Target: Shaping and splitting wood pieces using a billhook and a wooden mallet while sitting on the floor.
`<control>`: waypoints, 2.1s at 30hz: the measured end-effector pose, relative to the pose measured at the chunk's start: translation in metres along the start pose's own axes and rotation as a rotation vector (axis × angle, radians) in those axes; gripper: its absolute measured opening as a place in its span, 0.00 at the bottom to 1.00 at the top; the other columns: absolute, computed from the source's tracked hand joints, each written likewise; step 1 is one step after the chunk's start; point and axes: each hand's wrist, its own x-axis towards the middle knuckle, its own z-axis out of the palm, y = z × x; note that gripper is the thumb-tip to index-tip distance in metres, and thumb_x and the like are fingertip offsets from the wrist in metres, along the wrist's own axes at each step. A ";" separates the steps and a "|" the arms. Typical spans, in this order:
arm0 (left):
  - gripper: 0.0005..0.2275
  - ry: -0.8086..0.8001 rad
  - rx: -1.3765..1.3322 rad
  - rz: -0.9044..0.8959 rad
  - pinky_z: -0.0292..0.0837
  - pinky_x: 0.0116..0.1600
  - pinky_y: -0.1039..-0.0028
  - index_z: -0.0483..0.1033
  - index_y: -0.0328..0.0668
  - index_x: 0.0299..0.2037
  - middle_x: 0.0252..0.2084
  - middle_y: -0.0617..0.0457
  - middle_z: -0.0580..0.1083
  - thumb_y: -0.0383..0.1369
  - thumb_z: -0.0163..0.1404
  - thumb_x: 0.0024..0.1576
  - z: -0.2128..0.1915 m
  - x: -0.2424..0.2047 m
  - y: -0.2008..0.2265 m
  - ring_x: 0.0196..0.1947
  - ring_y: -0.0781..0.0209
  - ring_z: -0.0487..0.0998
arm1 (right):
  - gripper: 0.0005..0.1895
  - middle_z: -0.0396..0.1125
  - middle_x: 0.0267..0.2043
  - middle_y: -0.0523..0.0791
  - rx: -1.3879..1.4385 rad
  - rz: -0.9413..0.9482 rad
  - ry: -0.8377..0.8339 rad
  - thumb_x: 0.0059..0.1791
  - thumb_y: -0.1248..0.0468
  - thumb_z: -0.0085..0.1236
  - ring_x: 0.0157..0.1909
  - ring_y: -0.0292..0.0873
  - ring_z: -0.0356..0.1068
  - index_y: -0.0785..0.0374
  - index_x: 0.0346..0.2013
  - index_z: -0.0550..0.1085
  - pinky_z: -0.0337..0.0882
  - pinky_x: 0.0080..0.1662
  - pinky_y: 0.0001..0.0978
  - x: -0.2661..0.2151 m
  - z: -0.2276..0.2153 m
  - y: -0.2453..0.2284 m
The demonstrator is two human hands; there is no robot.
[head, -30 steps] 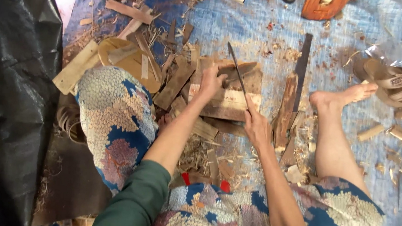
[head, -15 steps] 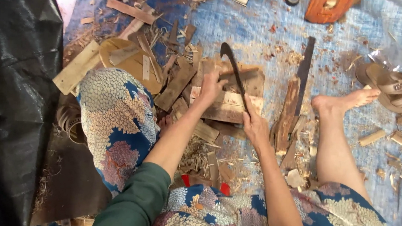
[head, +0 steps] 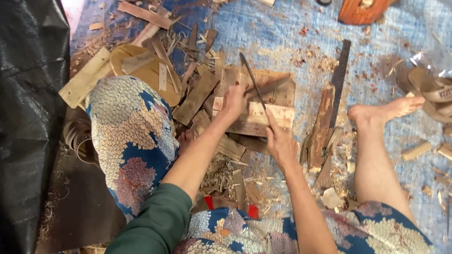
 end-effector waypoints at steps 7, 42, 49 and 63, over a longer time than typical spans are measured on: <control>0.05 0.019 0.118 -0.030 0.72 0.47 0.57 0.82 0.53 0.41 0.42 0.49 0.81 0.34 0.58 0.56 -0.009 0.003 0.003 0.45 0.49 0.81 | 0.26 0.72 0.27 0.58 0.181 -0.137 0.245 0.58 0.60 0.42 0.23 0.57 0.70 0.37 0.71 0.62 0.66 0.29 0.40 -0.007 -0.035 -0.026; 0.10 -0.150 0.282 0.113 0.76 0.53 0.47 0.81 0.59 0.48 0.43 0.41 0.81 0.33 0.51 0.59 -0.012 -0.005 0.017 0.50 0.38 0.81 | 0.28 0.68 0.20 0.52 0.070 -0.061 0.093 0.58 0.58 0.39 0.19 0.52 0.67 0.34 0.74 0.55 0.63 0.27 0.41 -0.009 -0.024 -0.012; 0.09 -0.158 0.295 0.064 0.77 0.55 0.49 0.81 0.51 0.48 0.43 0.39 0.81 0.32 0.51 0.59 -0.019 -0.007 0.028 0.50 0.38 0.81 | 0.24 0.65 0.20 0.43 -0.071 -0.153 0.281 0.60 0.51 0.37 0.19 0.40 0.62 0.37 0.72 0.60 0.65 0.27 0.28 -0.003 -0.016 -0.001; 0.15 -0.121 0.020 -0.263 0.71 0.59 0.45 0.83 0.38 0.44 0.45 0.37 0.80 0.36 0.47 0.53 -0.048 -0.036 0.071 0.55 0.35 0.78 | 0.26 0.61 0.16 0.45 0.254 -0.202 0.325 0.60 0.57 0.38 0.18 0.41 0.58 0.48 0.74 0.58 0.64 0.27 0.30 -0.014 -0.054 -0.040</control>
